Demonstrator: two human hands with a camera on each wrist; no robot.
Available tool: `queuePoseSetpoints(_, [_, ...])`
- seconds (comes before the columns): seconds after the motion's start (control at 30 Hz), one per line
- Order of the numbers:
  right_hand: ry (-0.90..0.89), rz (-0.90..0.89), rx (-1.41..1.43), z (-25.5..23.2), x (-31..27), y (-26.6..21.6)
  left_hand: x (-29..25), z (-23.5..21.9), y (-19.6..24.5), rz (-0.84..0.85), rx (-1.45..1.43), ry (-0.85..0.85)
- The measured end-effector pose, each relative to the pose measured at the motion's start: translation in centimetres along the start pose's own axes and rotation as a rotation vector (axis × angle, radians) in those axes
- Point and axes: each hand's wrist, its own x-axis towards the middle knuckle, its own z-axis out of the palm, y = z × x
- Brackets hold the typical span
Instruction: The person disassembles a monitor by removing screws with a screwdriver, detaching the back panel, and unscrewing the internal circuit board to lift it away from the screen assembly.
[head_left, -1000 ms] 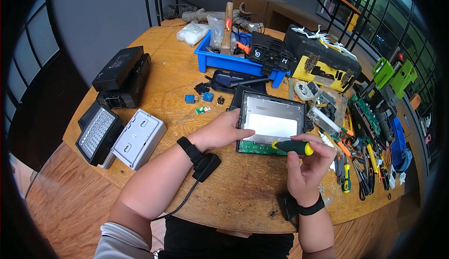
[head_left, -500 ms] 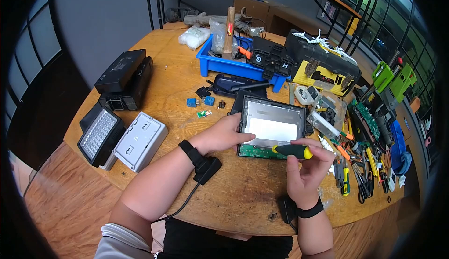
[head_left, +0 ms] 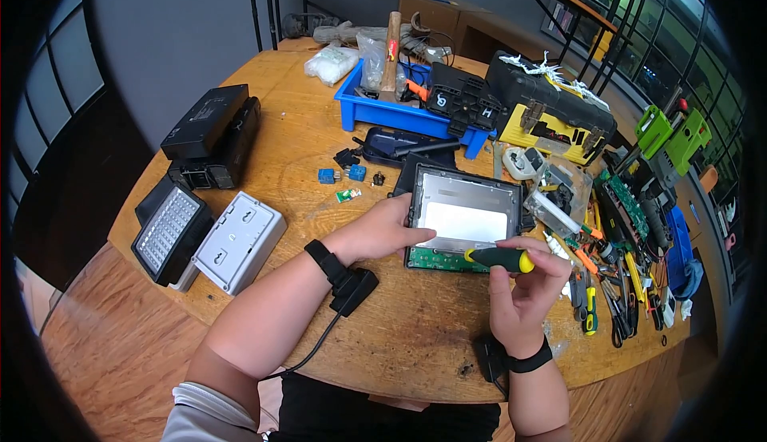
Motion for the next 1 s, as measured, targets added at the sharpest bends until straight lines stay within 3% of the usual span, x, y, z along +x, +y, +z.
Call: queuePoseSetpoints(1.0, [0.003,0.009,0.030,0.20,-0.19,0.27,-0.04,0.19,-0.18,0.043,-0.036,0.024])
